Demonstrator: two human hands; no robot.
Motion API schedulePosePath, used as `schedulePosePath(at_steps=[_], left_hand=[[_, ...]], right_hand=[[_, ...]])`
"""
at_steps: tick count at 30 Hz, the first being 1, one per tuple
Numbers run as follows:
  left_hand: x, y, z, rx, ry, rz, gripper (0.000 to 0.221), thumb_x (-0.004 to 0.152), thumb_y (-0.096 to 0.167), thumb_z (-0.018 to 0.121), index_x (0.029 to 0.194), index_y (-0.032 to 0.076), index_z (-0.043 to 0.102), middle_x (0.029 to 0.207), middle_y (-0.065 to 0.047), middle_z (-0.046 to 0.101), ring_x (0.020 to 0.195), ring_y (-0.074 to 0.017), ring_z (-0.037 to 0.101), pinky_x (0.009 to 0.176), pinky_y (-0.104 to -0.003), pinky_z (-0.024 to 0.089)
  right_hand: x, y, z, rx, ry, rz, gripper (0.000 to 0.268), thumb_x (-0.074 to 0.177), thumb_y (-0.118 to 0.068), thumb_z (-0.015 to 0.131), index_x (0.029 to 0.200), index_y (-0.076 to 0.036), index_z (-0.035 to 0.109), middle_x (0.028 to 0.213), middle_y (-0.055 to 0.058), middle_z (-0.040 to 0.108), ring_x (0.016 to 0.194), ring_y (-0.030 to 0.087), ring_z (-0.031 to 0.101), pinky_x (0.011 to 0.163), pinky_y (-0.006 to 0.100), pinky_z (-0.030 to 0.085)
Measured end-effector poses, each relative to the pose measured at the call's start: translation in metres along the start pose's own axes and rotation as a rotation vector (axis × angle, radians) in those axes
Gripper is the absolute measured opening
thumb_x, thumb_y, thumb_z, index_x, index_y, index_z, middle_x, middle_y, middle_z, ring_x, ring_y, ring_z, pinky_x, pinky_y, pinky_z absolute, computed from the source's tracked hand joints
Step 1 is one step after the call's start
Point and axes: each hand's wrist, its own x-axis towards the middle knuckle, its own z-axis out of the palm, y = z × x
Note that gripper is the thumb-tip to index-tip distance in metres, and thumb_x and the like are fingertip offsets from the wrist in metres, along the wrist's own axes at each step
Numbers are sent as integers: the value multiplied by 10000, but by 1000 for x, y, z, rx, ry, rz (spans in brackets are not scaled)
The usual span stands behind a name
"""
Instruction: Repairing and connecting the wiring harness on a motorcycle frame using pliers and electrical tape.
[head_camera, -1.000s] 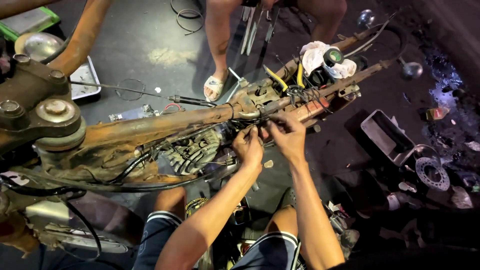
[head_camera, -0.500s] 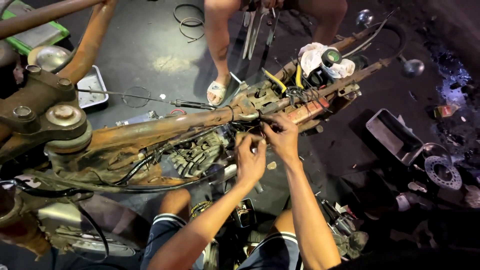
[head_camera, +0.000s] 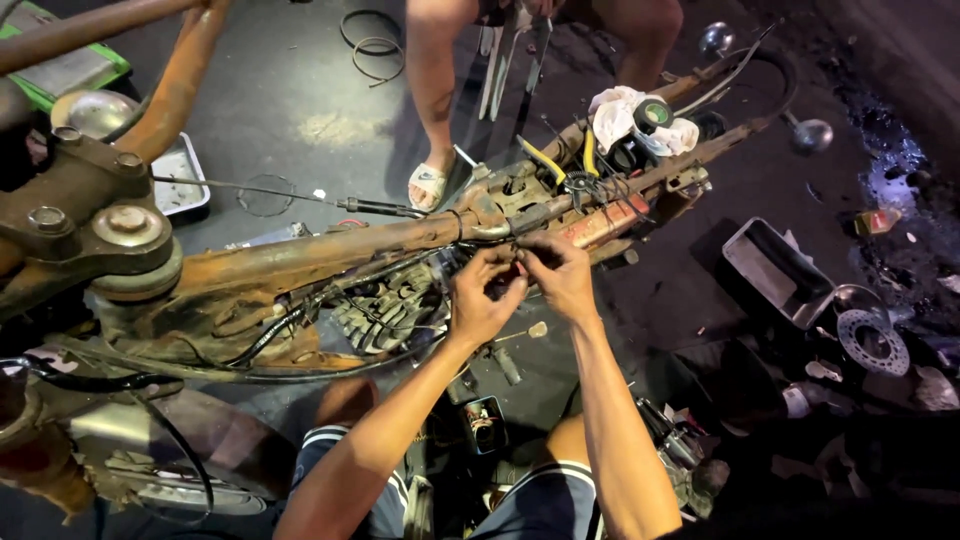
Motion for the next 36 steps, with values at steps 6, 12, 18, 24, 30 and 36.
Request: schedulePosePath(at_steps=[6,12,18,24,30,36], left_hand=[[-3,-11,-1,-30,111,-95,259,899,-56,672,1157,-66,652,1037,-265,749,1003,-310,742,904,-426,593],[2,-18,-3,125,116,-148,96,921,70,738,998,36,784,926,-145,791,877,-206,756,788,-362,595],[4,-32,-4,249,119,-120,59,875,124,797,927,103,810,885,-79,776,870,-223,762,775,-313,581],[1,-42,-2,254,148,-144,72,854,114,790,919,87,807,882,-103,772,885,-256,753,769,-335,576],[1,-35,1,262,172,-176,76,845,110,785,915,94,812,877,-94,771,882,-243,752,763,-332,580],[5,-30,6,229,181,-156,77,855,106,783,925,100,815,901,-97,781,921,-248,752,798,-328,580]], right_hand=[[-1,-7,3,-19,-92,-81,173,835,-55,828,1007,-74,821,957,158,769,944,233,731,843,377,575],[0,-8,-6,59,-73,34,173,876,-41,795,1048,-22,797,999,170,769,974,194,684,911,382,554],[1,-4,-9,71,-63,85,192,905,-52,783,1090,-1,784,1026,178,771,1001,199,695,913,386,565],[2,-2,-9,87,-39,136,186,938,-55,749,1112,-1,782,1023,176,776,964,190,705,837,369,593],[6,17,-10,171,-40,215,198,919,-70,777,1109,-16,781,923,155,776,745,178,728,604,327,632],[7,1,-8,118,-66,220,194,907,-55,785,1093,-1,779,949,179,769,820,184,702,658,367,623]])
